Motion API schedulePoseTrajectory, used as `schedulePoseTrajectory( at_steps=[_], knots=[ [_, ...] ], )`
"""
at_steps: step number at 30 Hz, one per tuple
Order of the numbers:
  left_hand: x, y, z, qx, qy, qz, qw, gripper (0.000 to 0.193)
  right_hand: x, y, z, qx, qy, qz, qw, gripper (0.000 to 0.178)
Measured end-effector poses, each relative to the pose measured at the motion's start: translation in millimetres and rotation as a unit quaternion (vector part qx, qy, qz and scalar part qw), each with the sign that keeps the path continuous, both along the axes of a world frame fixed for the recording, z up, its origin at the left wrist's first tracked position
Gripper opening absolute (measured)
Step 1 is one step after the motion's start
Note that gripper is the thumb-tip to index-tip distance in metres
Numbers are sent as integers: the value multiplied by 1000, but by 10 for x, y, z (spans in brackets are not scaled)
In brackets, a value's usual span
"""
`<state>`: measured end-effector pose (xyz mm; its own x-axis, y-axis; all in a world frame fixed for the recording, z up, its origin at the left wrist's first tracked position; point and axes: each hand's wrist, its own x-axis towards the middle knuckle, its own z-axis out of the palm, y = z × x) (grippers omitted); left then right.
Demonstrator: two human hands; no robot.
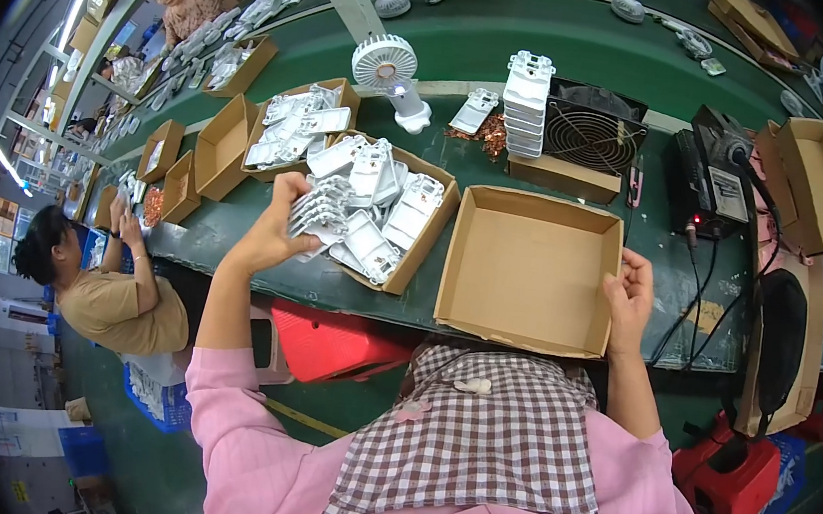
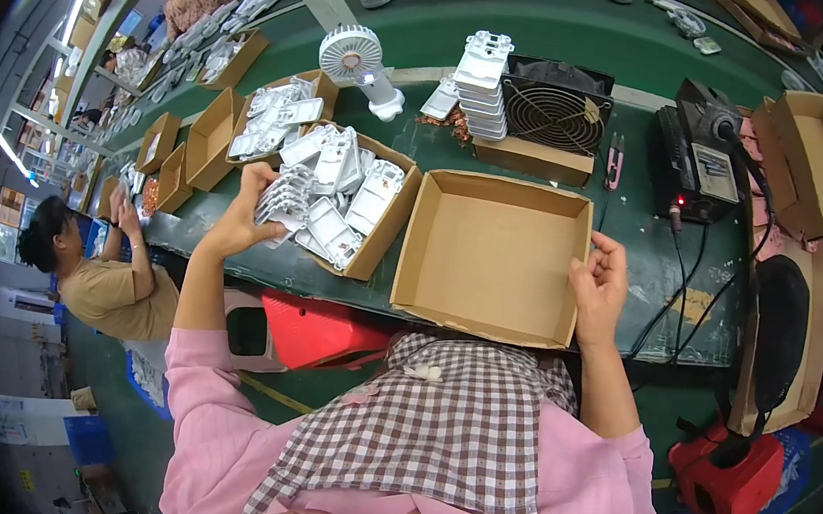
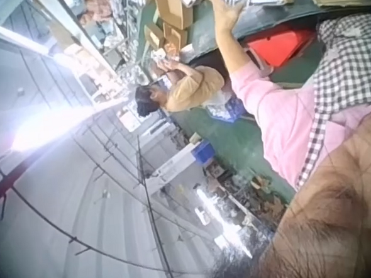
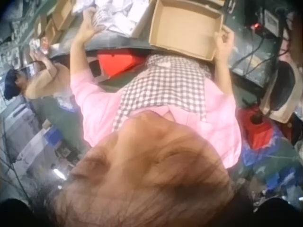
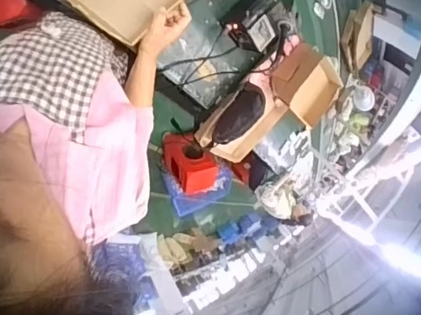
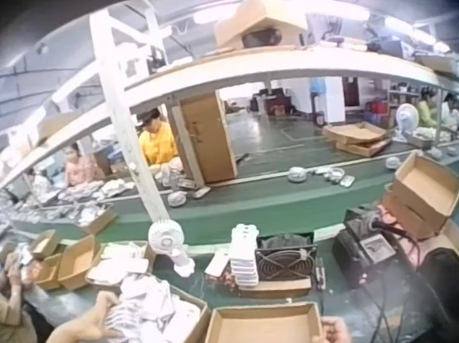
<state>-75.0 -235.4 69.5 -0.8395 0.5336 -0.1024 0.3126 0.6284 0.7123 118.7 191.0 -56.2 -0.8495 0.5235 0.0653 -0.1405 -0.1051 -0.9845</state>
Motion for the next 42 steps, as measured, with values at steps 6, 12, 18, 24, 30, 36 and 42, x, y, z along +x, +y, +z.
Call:
schedulePoseTrajectory(
  at_steps=[6, 12, 18, 24, 30, 36, 42],
  knots=[
    [104, -87, -132, 238, -40, 118, 963, 91, 4, -6, 50, 26, -30, 5, 999, 46],
    [325, 22, -159, 535, -172, 142, 815, 75, 88, 123, 165, 89, -29, 13, 996, 53],
    [597, 802, -371, 647, -336, 20, 684, 79, 176, 330, 300, 100, -32, 7, 994, 48],
    [767, 1586, -536, 611, -388, 8, 690, 71, 12, 944, 597, 40, 58, -216, 974, 40],
    [806, 1898, -562, 584, -413, 34, 698, 65, -366, 1350, 772, 86, 79, -265, 957, 42],
    [780, 2000, -532, 567, -386, 43, 726, 58, -808, 1691, 897, 231, 4, -307, 923, 26],
    [790, 2069, -512, 542, -303, 90, 779, 51, -740, 1652, 959, 274, 39, -379, 883, 19]
  ],
)
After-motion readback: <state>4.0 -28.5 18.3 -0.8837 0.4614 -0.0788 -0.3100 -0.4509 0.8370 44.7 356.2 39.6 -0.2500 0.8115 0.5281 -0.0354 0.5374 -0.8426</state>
